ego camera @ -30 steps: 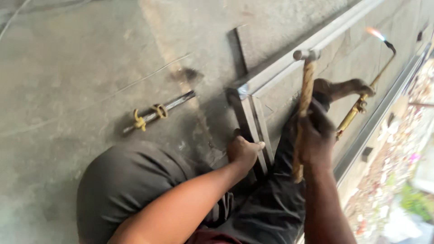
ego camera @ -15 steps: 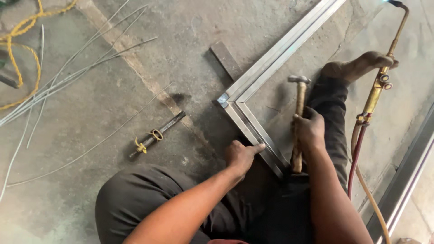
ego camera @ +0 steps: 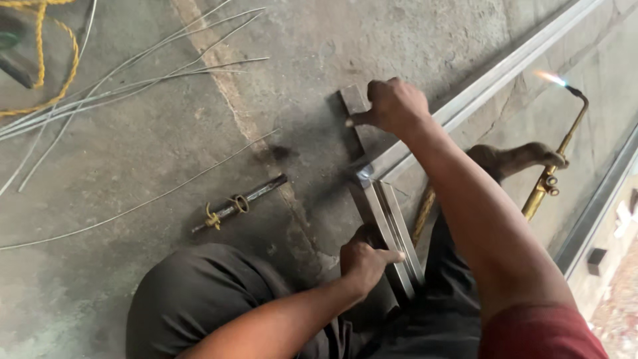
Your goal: The person uses a welding torch and filler rod to join metal frame corners, then hammers the joints to flatten them. The person repeats this process on multiple corners of the metal frame.
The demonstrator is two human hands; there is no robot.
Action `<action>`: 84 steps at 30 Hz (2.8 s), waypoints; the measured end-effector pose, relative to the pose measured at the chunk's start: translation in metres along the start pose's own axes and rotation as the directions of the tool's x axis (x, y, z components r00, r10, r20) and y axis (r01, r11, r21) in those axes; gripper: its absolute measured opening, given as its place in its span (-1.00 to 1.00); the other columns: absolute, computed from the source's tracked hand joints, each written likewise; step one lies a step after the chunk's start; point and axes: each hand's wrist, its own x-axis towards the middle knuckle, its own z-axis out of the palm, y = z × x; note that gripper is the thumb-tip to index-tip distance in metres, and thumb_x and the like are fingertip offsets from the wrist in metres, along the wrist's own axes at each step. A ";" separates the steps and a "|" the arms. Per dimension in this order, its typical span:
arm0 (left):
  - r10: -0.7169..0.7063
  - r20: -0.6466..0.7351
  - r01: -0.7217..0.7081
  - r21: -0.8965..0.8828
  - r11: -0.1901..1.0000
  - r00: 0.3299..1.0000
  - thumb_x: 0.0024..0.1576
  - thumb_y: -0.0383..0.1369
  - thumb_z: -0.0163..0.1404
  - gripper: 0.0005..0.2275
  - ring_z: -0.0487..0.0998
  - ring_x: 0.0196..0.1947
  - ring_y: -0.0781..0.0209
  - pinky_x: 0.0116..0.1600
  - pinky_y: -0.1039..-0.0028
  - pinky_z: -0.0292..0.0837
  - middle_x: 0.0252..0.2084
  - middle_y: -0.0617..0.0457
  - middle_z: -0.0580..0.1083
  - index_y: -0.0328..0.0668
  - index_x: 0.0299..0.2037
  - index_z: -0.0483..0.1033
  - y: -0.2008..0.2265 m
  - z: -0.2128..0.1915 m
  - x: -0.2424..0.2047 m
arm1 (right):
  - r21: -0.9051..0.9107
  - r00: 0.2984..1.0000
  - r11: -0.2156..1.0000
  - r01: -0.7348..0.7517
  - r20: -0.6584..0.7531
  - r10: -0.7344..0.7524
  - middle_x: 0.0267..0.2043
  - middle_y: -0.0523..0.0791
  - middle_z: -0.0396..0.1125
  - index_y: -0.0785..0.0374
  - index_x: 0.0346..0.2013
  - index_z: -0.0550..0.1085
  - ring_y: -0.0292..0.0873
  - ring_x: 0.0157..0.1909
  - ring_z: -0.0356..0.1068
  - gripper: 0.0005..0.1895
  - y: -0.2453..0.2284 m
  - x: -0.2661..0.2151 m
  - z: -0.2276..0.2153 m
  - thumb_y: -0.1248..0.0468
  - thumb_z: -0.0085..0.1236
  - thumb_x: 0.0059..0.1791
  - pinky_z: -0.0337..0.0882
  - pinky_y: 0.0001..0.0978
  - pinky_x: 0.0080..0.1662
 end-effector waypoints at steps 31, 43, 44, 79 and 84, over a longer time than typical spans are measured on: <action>0.153 0.025 -0.150 0.406 0.902 0.988 0.04 0.00 0.20 -0.35 0.54 0.04 -0.30 0.02 0.00 0.52 0.06 -0.36 0.45 -0.44 0.13 0.37 0.003 -0.007 -0.018 | 0.568 0.465 0.786 -0.243 -0.643 0.609 -0.09 0.16 0.39 0.40 -0.10 0.45 0.14 -0.07 0.32 -0.78 0.193 -0.224 0.147 0.33 0.17 0.02 0.26 -0.15 0.02; 0.672 -0.173 -0.134 0.916 0.379 0.720 0.03 -0.41 0.00 -0.83 0.65 -0.25 -0.20 -0.15 0.08 0.58 -0.32 -0.25 0.59 -0.20 -0.36 0.69 0.056 -0.144 -0.065 | 0.922 0.745 0.223 -0.318 0.097 0.659 -0.04 0.07 0.39 0.38 0.15 0.41 0.02 -0.18 0.39 -0.47 0.325 -0.241 0.252 -0.09 -0.08 0.26 0.39 -0.19 -0.20; 0.812 -0.281 -0.169 0.894 0.416 0.511 -0.10 -0.44 0.03 -0.83 0.63 -0.30 -0.23 -0.19 0.02 0.53 -0.36 -0.21 0.60 -0.15 -0.38 0.71 0.047 -0.172 -0.065 | 0.961 0.768 0.153 -0.229 0.082 0.635 -0.05 -0.06 0.39 0.26 0.20 0.42 -0.05 -0.26 0.39 -0.52 0.329 -0.234 0.250 -0.07 -0.08 0.23 0.42 -0.28 -0.35; 0.734 -0.589 -0.878 0.478 -0.020 -0.338 0.47 -0.55 -0.14 -0.83 0.60 -0.05 0.21 0.05 0.43 0.58 -0.02 -0.01 0.47 -0.18 0.21 0.32 0.148 -0.184 -0.157 | 0.969 0.983 -0.216 -0.120 0.147 0.111 -0.28 -0.08 0.34 0.21 0.43 0.25 -0.32 -0.54 0.24 -0.33 -0.014 -0.401 0.051 0.30 0.09 0.00 0.29 -0.52 -0.56; 0.682 -0.729 -0.990 0.049 0.133 0.055 0.44 -0.55 -0.13 -0.84 0.67 -0.15 0.23 -0.09 0.48 0.59 -0.05 0.02 0.49 -0.23 0.18 0.36 0.131 -0.197 -0.045 | 0.883 0.990 0.467 -0.036 -0.034 0.139 0.11 0.01 0.50 0.19 0.47 0.19 -0.10 0.00 0.52 -0.21 -0.035 -0.403 0.096 0.40 0.18 -0.06 0.47 -0.32 -0.03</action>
